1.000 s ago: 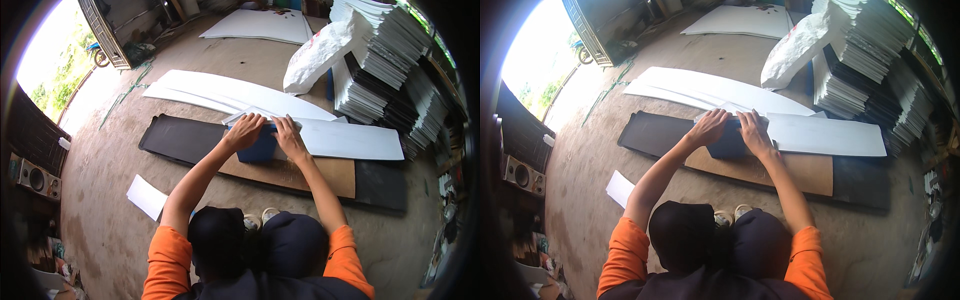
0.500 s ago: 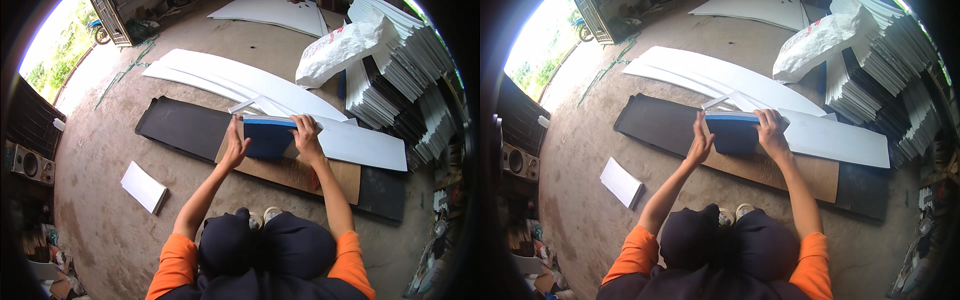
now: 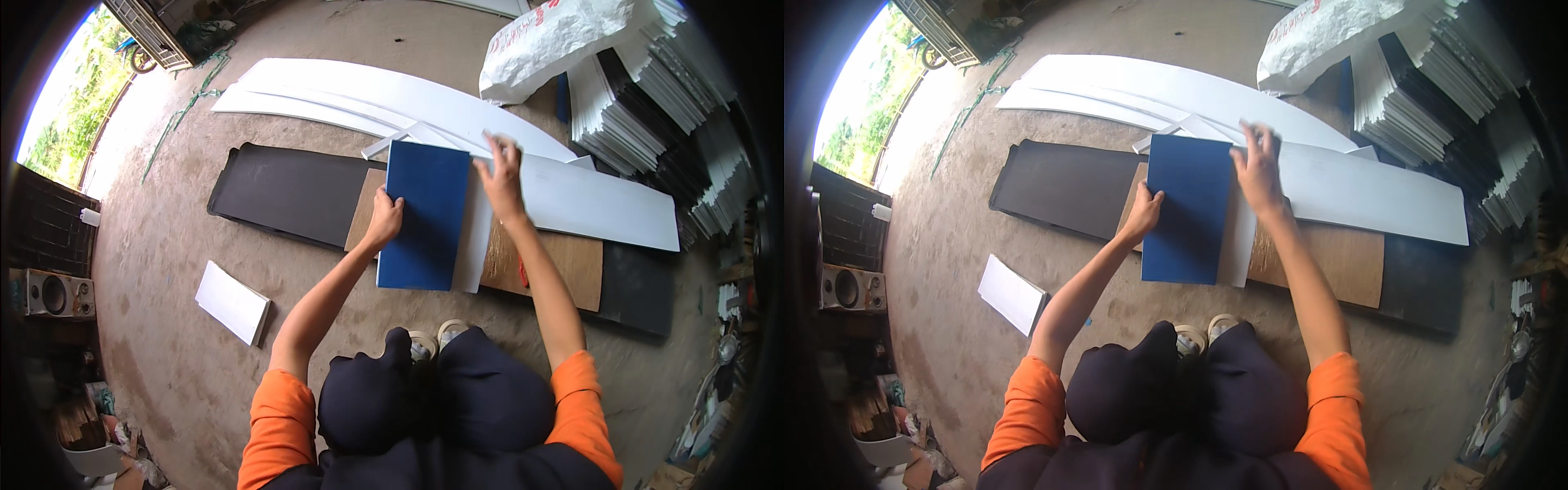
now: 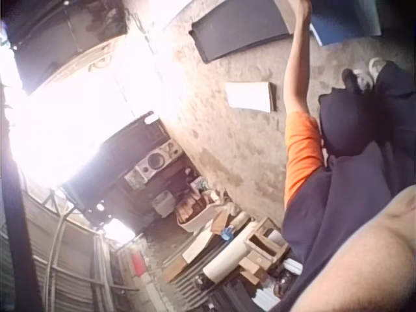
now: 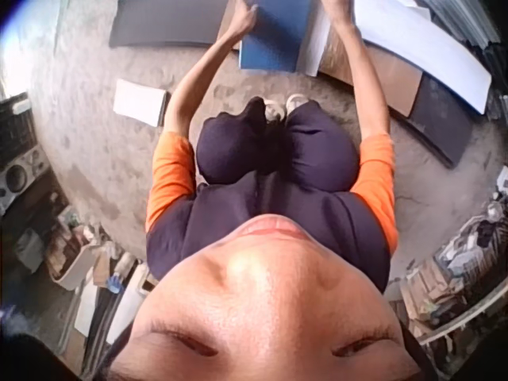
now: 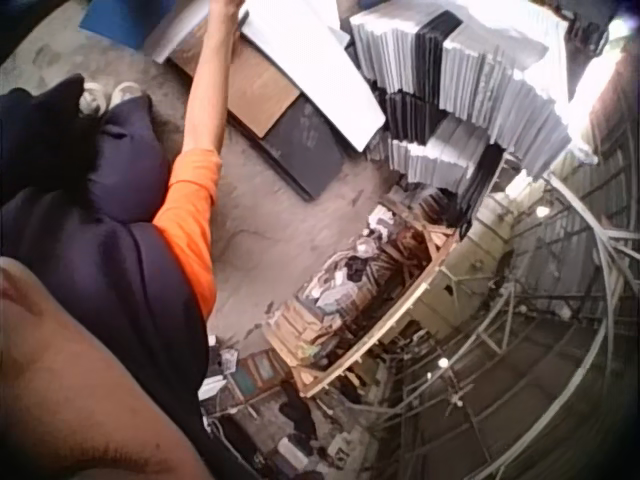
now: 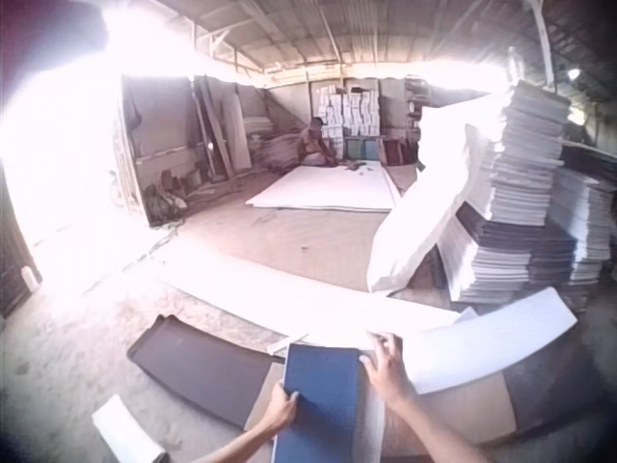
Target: The person sits on the floor and uses a utility knife to cut white and blue sheets of material. They use a blue sheet as a template to guide the cuts on the white sheets, repeatedly aligning the template and trimming the edges to create matching pieces.
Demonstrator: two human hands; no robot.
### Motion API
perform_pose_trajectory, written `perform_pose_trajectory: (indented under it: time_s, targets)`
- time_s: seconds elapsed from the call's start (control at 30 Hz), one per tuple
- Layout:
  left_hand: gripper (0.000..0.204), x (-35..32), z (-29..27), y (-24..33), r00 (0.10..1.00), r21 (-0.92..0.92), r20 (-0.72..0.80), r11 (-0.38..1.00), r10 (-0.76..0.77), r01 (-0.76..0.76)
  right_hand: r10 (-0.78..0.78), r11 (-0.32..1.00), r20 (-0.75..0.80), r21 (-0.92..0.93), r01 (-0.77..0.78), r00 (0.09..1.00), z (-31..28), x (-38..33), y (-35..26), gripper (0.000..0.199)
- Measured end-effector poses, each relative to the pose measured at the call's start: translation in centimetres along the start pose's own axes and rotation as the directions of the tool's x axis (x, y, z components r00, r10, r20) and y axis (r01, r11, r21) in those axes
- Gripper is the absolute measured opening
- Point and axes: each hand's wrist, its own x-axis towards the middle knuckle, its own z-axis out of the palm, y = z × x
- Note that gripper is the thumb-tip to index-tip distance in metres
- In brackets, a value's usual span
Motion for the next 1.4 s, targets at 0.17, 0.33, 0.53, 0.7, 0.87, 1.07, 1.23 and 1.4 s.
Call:
perform_pose_trajectory:
  time_s: [0.17,0.33,0.53,0.7,0.87,1.07,1.23,1.4]
  targets:
    - [0.045,2.8,1.2,-5.8,0.888,0.029,-0.007,0.887,-0.461,0.461,0.458,0.816,0.429,0.145,-0.56,0.779,6.5,-10.9,4.1,0.054]
    - [0.047,4.6,3.3,-7.1,0.813,0.028,-0.01,0.812,-0.582,0.582,0.48,0.761,0.372,0.275,-0.588,0.795,9.3,-15.1,5.3,0.057]
    - [0.05,3.0,3.8,-7.2,0.923,0.044,-0.202,0.938,-0.329,0.344,0.465,0.842,0.378,0.093,-0.532,0.801,9.5,-14.8,2.9,0.068]
    - [0.055,2.2,4.6,-6.3,0.919,0.423,-0.372,0.857,-0.132,0.294,0.451,0.829,0.418,0.133,-0.544,0.789,9.5,-14.6,3.4,0.068]
    - [0.056,1.3,2.6,-8.8,0.981,0.259,-0.193,0.965,0.017,0.034,0.465,0.813,0.457,0.12,-0.57,0.758,9.9,-14.6,3.6,0.069]
    - [0.071,-2.5,2.2,-10.2,0.966,0.091,-0.055,0.964,0.254,-0.249,0.435,0.791,0.46,0.215,-0.573,0.774,9.7,-15.0,4.8,0.069]
    - [0.07,-2.9,2.0,-10.2,0.958,0.14,-0.04,0.951,0.284,-0.276,0.442,0.776,0.488,0.213,-0.594,0.753,10.0,-15.2,4.8,0.068]
    - [0.066,-2.8,1.8,-9.9,0.955,0.223,-0.001,0.931,0.297,-0.29,0.445,0.776,0.494,0.203,-0.597,0.747,9.8,-15.0,4.8,0.067]
